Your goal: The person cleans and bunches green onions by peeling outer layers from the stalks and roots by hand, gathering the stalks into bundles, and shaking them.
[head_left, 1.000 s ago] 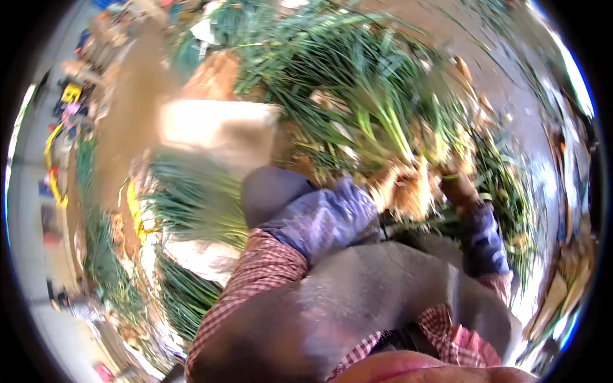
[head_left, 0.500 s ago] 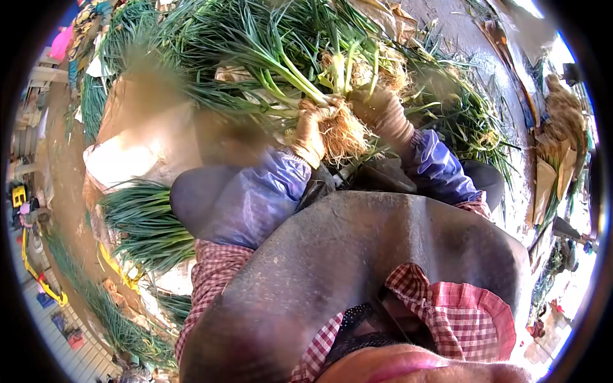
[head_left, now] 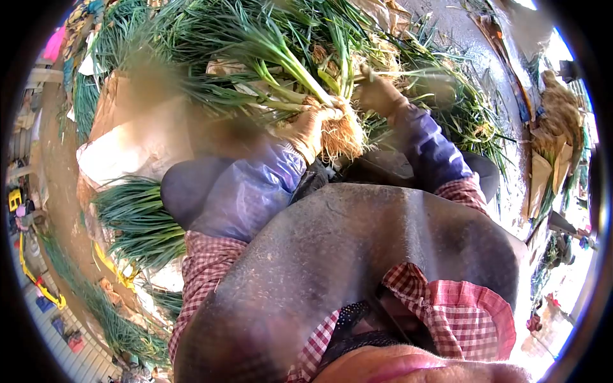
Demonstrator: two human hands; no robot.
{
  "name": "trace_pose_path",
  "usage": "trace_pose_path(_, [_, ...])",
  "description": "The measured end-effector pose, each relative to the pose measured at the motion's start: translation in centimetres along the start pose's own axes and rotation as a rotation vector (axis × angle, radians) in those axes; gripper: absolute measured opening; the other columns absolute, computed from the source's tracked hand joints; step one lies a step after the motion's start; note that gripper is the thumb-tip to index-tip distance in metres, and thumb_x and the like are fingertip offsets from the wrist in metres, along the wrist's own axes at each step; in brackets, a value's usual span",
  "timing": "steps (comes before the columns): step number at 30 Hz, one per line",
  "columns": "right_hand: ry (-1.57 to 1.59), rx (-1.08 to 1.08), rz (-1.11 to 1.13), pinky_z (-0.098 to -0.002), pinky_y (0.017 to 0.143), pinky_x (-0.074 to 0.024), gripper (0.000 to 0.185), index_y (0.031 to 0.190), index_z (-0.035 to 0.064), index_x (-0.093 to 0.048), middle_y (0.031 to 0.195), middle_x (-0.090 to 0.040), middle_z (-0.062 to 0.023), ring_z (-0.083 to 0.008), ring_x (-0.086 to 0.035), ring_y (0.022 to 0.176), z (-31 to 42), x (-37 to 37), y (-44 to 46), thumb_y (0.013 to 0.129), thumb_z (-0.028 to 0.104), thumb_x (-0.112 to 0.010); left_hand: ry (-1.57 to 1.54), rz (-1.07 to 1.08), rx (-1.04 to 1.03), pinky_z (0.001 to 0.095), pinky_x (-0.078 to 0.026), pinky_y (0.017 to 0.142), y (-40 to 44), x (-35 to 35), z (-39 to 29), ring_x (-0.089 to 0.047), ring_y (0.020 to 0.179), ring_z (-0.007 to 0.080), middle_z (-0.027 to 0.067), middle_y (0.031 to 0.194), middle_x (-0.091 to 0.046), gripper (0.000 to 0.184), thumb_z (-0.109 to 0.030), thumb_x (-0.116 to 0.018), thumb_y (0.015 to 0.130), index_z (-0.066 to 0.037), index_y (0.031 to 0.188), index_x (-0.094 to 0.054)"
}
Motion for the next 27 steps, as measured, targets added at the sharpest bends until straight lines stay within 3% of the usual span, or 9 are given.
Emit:
trace_pose_path(1, [-0.195, 0.053, 0.135, -0.0302, 0.071, -0.0487, 0.046, 0.126, 0.0095, -0.045, 0.092, -0.062, -0.0086, -0.0208, -0.058, 0.077, 0.6, -1.4, 0.7, 0.083, 0.021, -0.057, 0.037, -0.014, -0.013, 0.0293, -0.050, 0.074, -0.3, -0.2, 0.0, -0.060, 0.077, 0.0194, 0.0088, 0.082, -0.062, 0.021, 0.005, -0.053, 0.070, 0.001, 0.089, -0.060])
trace_pose_path(4, [-0.652, 0.049, 0.013, -0.0311, 0.065, -0.0495, 0.049, 0.124, 0.0081, -0.049, 0.091, -0.064, -0.0085, -0.0174, -0.058, 0.070, 3.5, -3.6, -0.4, 0.076, 0.002, -0.055, 0.080, -0.055, -0.076, 0.0295, -0.050, 0.074, -0.4, -0.3, -0.4, -0.060, 0.076, 0.0191, 0.0089, 0.081, -0.062, 0.021, 0.004, -0.053, 0.070, 0.001, 0.090, -0.060])
trace_pose_path(8, [-0.771, 0.411, 0.013, -0.0275, 0.052, -0.0450, 0.030, 0.113, 0.0064, -0.058, 0.068, -0.061, -0.0055, -0.0133, -0.057, 0.057, 8.7, -4.0, -5.4, 0.083, 0.006, -0.056, -0.024, -0.129, -0.135, 0.0302, -0.050, 0.074, 0.3, 0.8, -0.9, -0.060, 0.077, 0.0188, 0.0079, 0.082, -0.062, 0.021, 0.002, -0.053, 0.072, 0.001, 0.091, -0.060])
trace_pose_path(12, [-0.100, 0.176, -0.162, -0.0201, 0.045, -0.0359, 0.023, 0.096, 0.0036, -0.067, 0.058, -0.056, 0.0003, -0.0068, -0.049, 0.049, 8.0, -3.4, -8.9, 0.084, 0.023, -0.059, -0.089, -0.077, -0.197, 0.0318, -0.050, 0.076, 1.1, 1.2, -1.5, -0.060, 0.079, 0.0199, 0.0086, 0.086, -0.063, 0.019, -0.003, -0.055, 0.071, -0.001, 0.090, -0.061])
trace_pose_path(16, [-0.198, 0.300, -0.257, -0.0224, 0.046, -0.0388, 0.019, 0.082, 0.0021, -0.065, 0.058, -0.058, -0.0028, -0.0099, -0.052, 0.049, 8.1, -3.5, -11.2, 0.084, 0.021, -0.060, -0.194, -0.117, -0.133, 0.0346, -0.050, 0.078, 0.8, 1.0, -1.3, -0.061, 0.080, 0.0222, 0.0096, 0.089, -0.063, 0.022, -0.006, -0.056, 0.072, -0.001, 0.092, -0.060])
trace_pose_path(18, [0.042, 0.198, -0.347, -0.0221, 0.047, -0.0405, 0.020, 0.080, 0.0007, -0.064, 0.059, -0.059, -0.0039, -0.0103, -0.054, 0.050, 7.4, -2.8, -11.4, 0.084, 0.019, -0.060, -0.170, -0.081, -0.134, 0.0357, -0.050, 0.079, 0.8, 0.7, -1.2, -0.061, 0.082, 0.0227, 0.0102, 0.091, -0.063, 0.023, -0.008, -0.057, 0.072, -0.001, 0.093, -0.060])
trace_pose_path(21, [0.122, 0.386, -0.402, -0.0214, 0.046, -0.0406, 0.018, 0.081, -0.0007, -0.063, 0.060, -0.060, -0.0053, -0.0102, -0.053, 0.049, 9.3, -1.9, -12.5, 0.083, 0.017, -0.060, -0.138, 0.059, -0.129, 0.0364, -0.050, 0.080, 1.0, -0.3, -1.2, -0.060, 0.085, 0.0244, 0.0116, 0.093, -0.063, 0.025, -0.008, -0.059, 0.073, 0.000, 0.096, -0.059])
trace_pose_path(24, [0.243, 0.381, -0.496, -0.0201, 0.045, -0.0398, 0.017, 0.089, 0.0010, -0.058, 0.067, -0.061, -0.0079, -0.0109, -0.052, 0.049, 10.6, -1.2, -14.3, 0.083, 0.017, -0.061, -0.192, -0.028, -0.135, 0.0363, -0.050, 0.081, 0.3, -0.2, -1.2, -0.060, 0.086, 0.0244, 0.0114, 0.094, -0.062, 0.026, -0.006, -0.060, 0.072, -0.001, 0.098, -0.058])
trace_pose_path(27, [0.560, 0.613, -0.694, -0.0197, 0.047, -0.0414, 0.018, 0.093, 0.0016, -0.055, 0.078, -0.062, -0.0101, -0.0123, -0.053, 0.056, 11.2, 5.8, -17.0, 0.087, 0.019, -0.055, -0.220, 0.025, -0.170, 0.0347, -0.050, 0.079, 1.0, 1.1, -2.0, -0.060, 0.084, 0.0204, 0.0080, 0.091, -0.063, 0.024, -0.005, -0.061, 0.073, -0.002, 0.097, -0.059])
Point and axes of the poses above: each hand's wrist, its own y-axis towards the middle knuckle, its own x-axis out of the back of the hand, z = x × y, the point moved 7 cm from there along y, towards the middle knuckle
